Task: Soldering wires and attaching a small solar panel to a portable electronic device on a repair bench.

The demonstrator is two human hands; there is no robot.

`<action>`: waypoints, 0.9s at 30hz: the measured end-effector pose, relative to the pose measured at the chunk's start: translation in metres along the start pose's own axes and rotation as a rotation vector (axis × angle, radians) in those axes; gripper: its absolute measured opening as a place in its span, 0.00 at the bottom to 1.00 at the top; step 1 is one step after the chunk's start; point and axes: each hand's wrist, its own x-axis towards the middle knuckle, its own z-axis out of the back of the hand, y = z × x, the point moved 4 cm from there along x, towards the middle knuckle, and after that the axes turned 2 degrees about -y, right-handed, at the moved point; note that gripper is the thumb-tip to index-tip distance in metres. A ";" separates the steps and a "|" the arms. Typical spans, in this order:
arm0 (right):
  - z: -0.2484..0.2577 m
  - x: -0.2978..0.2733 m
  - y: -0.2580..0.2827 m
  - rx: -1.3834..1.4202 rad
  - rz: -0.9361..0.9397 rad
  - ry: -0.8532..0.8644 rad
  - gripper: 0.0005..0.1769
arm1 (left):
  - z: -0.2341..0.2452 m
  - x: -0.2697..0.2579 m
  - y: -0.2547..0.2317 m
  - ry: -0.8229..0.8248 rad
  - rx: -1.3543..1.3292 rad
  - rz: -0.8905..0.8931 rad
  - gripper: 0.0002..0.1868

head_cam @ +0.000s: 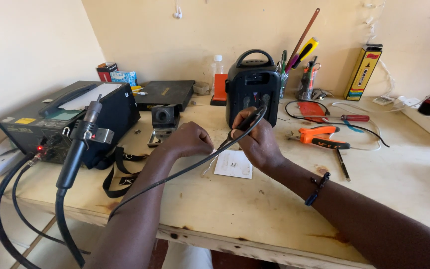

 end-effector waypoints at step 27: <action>-0.002 -0.001 0.001 -0.079 0.114 -0.017 0.06 | 0.003 -0.005 -0.005 0.012 -0.005 0.015 0.12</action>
